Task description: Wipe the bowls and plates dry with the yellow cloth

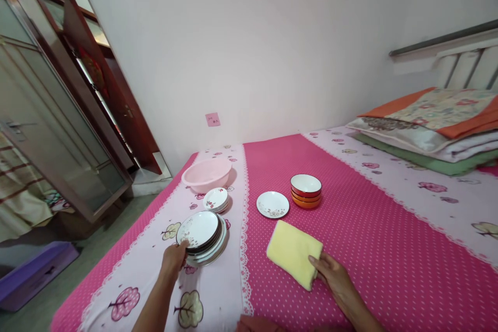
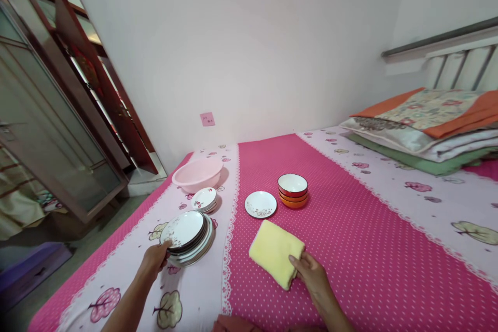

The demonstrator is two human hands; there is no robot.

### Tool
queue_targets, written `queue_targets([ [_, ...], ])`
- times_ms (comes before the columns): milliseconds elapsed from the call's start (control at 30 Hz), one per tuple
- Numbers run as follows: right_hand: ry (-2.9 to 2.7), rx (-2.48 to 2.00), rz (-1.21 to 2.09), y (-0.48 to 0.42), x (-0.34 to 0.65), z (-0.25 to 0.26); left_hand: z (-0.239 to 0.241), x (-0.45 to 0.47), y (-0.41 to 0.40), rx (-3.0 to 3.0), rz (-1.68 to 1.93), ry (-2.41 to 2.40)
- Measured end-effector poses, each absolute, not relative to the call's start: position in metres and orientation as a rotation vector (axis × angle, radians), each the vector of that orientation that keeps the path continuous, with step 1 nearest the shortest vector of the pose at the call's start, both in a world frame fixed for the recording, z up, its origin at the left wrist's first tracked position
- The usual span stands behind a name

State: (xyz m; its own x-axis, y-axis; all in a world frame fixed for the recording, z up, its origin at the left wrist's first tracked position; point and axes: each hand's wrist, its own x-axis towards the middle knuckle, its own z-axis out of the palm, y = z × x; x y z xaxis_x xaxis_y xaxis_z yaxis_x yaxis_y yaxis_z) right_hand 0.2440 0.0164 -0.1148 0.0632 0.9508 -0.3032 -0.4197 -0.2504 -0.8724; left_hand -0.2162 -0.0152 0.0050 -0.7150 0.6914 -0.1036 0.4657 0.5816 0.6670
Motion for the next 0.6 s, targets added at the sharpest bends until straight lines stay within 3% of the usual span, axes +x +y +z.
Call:
queue_targets([
  [367, -0.633, -1.050, 1.540, 0.015, 0.245, -0.115, 0.043, -0.172, -0.057, 0.546, 1.835, 1.761],
  [500, -0.644, -1.030, 1.592, 0.015, 0.243, -0.103, 0.026, -0.116, -0.083, 0.513, 1.931, 1.449],
  [600, -0.682, -1.013, 1.641, 0.012, 0.243, -0.092, -0.001, -0.072, -0.095, 0.250, 1.886, 0.930],
])
